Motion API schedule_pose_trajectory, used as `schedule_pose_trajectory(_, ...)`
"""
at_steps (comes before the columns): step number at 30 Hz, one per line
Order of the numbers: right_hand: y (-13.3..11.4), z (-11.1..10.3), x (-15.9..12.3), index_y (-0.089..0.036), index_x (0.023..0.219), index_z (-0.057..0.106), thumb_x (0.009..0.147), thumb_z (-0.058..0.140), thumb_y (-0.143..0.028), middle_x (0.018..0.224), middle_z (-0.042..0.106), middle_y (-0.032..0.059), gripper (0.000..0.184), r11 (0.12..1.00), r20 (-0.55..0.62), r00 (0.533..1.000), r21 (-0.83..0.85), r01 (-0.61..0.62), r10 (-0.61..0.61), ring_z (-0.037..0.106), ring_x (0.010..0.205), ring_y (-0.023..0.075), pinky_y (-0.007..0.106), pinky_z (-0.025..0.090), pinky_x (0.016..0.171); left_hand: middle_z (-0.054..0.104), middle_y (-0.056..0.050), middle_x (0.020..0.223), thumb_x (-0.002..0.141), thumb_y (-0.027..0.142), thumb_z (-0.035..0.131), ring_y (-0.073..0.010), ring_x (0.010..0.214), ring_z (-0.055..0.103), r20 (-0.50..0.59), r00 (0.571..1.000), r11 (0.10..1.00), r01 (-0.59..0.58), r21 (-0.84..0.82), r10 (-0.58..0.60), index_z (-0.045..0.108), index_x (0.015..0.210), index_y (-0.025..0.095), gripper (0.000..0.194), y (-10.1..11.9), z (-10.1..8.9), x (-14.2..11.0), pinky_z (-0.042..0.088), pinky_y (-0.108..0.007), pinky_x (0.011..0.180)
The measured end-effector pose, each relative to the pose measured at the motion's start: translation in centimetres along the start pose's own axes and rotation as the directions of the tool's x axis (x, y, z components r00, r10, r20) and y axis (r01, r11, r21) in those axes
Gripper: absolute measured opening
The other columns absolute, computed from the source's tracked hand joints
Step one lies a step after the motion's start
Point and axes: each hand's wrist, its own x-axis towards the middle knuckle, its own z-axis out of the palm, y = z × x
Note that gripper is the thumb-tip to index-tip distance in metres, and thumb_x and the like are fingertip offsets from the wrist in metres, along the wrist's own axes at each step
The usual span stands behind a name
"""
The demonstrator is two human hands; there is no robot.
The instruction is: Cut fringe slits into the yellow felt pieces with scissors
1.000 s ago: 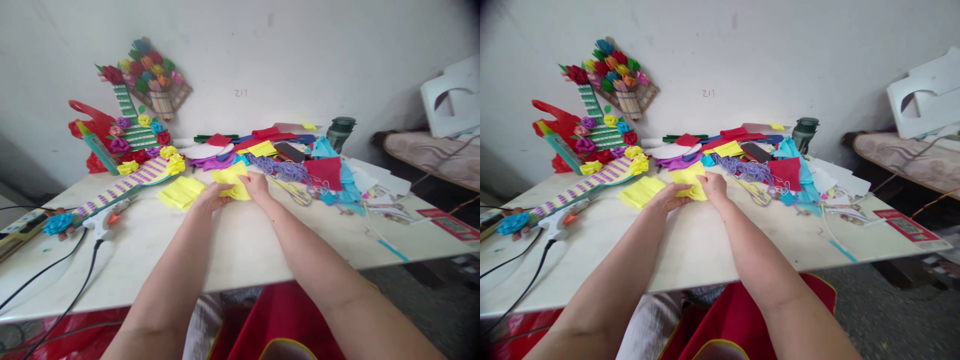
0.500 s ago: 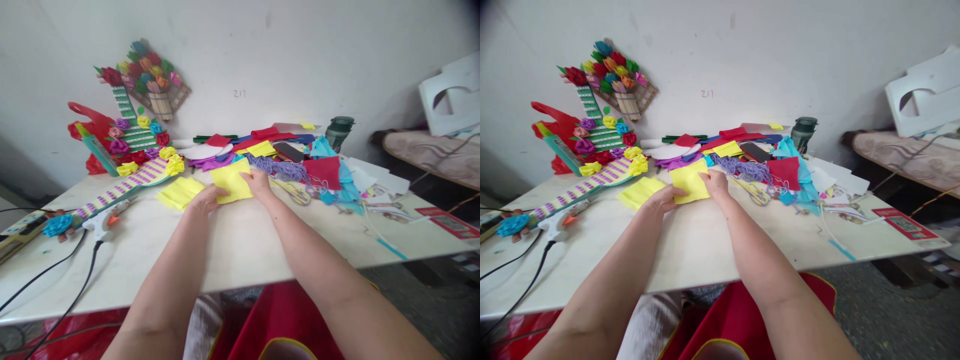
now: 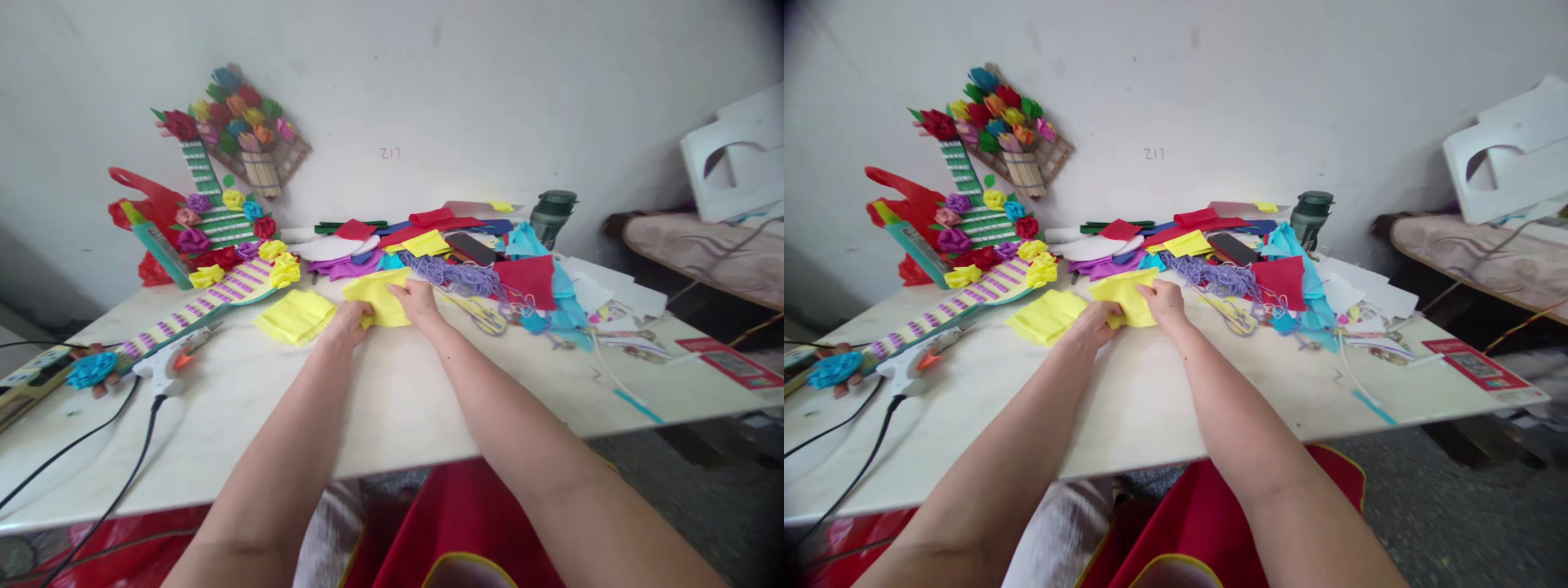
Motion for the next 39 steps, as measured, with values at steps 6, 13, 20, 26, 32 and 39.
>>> schedule_pose_trajectory(6, -0.4, 0.3, -0.4, -0.018, 0.047, 0.036, 0.075, 0.050, -0.043, 0.047, 0.031, -0.0049, 0.040, 0.999, -0.009, 1.000, -0.035, 0.020, -0.020, 0.030, 0.051, 0.0092, 0.022, 0.023, 0.049, 0.063, -0.005, 0.074, 0.058, 0.007, 0.047, -0.0194, 0.074, 0.062, 0.220, 0.975, 0.989, 0.037, -0.142, -0.005, 0.056, 0.082, 0.014, 0.026, 0.4, 0.5, -0.7, 0.051, -0.028, 0.063)
schedule_pose_trajectory(13, -1.0, 0.3, -0.9, -0.018, 0.048, 0.042, 0.078, 0.048, -0.044, 0.046, 0.038, -0.0034, 0.040, 0.988, -0.035, 0.998, -0.147, 0.051, -0.056, 0.032, 0.051, 0.0097, 0.023, 0.023, 0.050, 0.066, -0.004, 0.079, 0.066, 0.019, 0.057, -0.0183, 0.079, 0.063, 0.085, 0.991, 0.967, -0.082, -0.240, 0.105, 0.058, 0.086, 0.015, 0.020, 0.3, 1.1, -1.2, 0.050, -0.027, 0.069)
schedule_pose_trajectory(20, -1.1, 0.4, -1.1, -0.018, 0.048, 0.044, 0.079, 0.048, -0.044, 0.046, 0.039, -0.0032, 0.040, 0.987, -0.052, 0.996, -0.146, 0.061, -0.070, 0.030, 0.050, 0.0099, 0.023, 0.023, 0.051, 0.066, -0.005, 0.091, 0.060, 0.029, 0.073, -0.0210, 0.088, 0.062, 0.000, 0.956, 0.942, -0.288, -0.170, 0.292, 0.060, 0.089, 0.018, 0.033, -0.5, 1.0, -0.6, 0.051, -0.030, 0.075)
schedule_pose_trajectory(26, -1.2, 0.4, -1.1, -0.018, 0.049, 0.043, 0.079, 0.049, -0.042, 0.048, 0.036, -0.0037, 0.038, 0.994, -0.039, 0.997, -0.082, 0.068, -0.071, 0.030, 0.052, 0.0096, 0.022, 0.024, 0.050, 0.066, -0.006, 0.095, 0.066, 0.036, 0.068, -0.0223, 0.094, 0.061, -0.152, 0.947, 0.938, -0.305, -0.163, 0.282, 0.060, 0.091, 0.019, 0.031, -0.4, 1.2, -0.6, 0.052, -0.029, 0.072)
schedule_pose_trajectory(32, -1.5, 0.5, -1.2, -0.018, 0.053, 0.047, 0.080, 0.047, -0.040, 0.048, 0.040, -0.0024, 0.035, 0.993, -0.030, 0.996, -0.084, 0.087, -0.090, 0.034, 0.052, 0.0102, 0.021, 0.027, 0.052, 0.065, -0.008, 0.090, 0.072, 0.041, 0.061, -0.0200, 0.087, 0.062, -0.310, 0.902, 0.944, -0.327, -0.040, 0.300, 0.057, 0.091, 0.018, 0.030, -0.9, 1.1, 0.3, 0.050, -0.026, 0.066)
schedule_pose_trajectory(39, -1.0, 1.2, -1.2, -0.017, 0.053, 0.048, 0.078, 0.047, -0.046, 0.049, 0.042, -0.0025, 0.038, 0.997, -0.038, 0.996, 0.005, 0.077, -0.077, 0.036, 0.052, 0.0099, 0.021, 0.028, 0.050, 0.062, -0.006, 0.076, 0.077, 0.044, 0.050, -0.0172, 0.072, 0.061, -0.293, 0.793, 0.841, -0.460, 0.285, 0.534, 0.057, 0.078, 0.017, 0.029, -1.8, 0.3, 2.5, 0.047, -0.025, 0.059)
